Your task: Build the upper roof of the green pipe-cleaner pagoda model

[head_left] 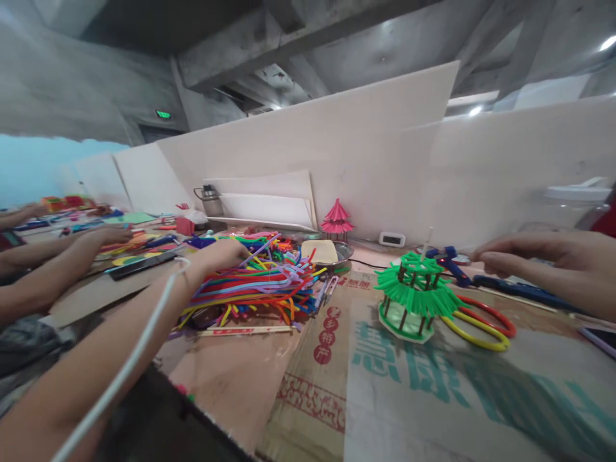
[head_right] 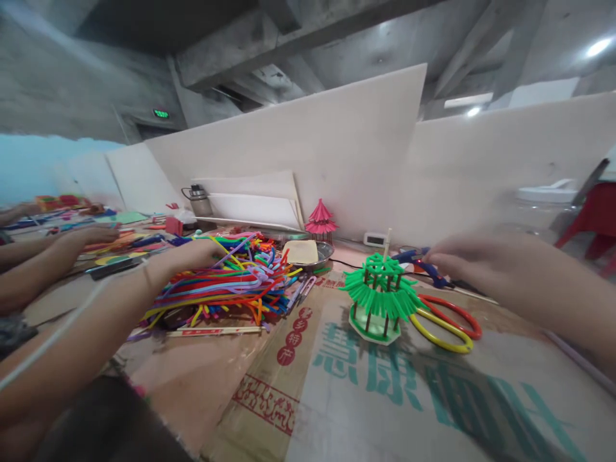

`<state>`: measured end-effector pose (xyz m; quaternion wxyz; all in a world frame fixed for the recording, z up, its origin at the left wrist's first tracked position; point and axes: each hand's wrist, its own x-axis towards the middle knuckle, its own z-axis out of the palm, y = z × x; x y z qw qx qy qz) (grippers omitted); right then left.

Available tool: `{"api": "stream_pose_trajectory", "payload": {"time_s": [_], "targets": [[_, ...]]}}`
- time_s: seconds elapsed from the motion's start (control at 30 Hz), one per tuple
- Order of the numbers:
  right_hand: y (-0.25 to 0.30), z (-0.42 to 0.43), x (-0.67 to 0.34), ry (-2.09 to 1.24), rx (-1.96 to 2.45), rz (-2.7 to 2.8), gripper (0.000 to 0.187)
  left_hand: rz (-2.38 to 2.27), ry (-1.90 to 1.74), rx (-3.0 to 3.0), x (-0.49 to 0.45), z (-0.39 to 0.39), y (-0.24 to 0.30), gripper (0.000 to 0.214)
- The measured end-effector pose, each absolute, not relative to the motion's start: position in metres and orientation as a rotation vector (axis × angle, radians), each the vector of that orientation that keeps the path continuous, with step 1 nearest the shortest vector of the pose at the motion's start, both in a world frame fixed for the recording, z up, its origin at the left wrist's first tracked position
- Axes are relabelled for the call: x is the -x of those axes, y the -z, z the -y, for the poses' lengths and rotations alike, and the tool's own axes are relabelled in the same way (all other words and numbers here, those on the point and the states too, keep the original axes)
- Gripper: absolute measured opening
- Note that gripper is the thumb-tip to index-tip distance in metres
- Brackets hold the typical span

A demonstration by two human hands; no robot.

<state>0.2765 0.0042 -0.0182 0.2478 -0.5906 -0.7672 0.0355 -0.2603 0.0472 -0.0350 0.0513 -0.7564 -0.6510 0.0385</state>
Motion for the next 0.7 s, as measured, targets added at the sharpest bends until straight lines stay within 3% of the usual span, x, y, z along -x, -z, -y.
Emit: {"api": "stream_pose_trajectory", "payload": {"time_s": [0.1,0.27,0.4,0.7], "targets": [[0.026,-0.009,-0.283,-0.086,1.596,2.11,0.054,1.945,-0.187,2.409,0.253,-0.053,0.049,0.04],[0.035,-0.015,-0.289,-0.067,1.581,2.119,0.055,2.038,-0.226,2.319,0.25,-0.071,0.04,0.017],[0.037,-0.017,-0.286,-0.075,1.613,2.111,0.057,2.089,-0.108,2.102,0.246,-0.093,0.028,0.035],[0.035,-0.012,-0.288,-0.1,1.552,2.142,0.055,2.158,-0.049,1.953,0.246,-0.11,0.051,0.036]]}}
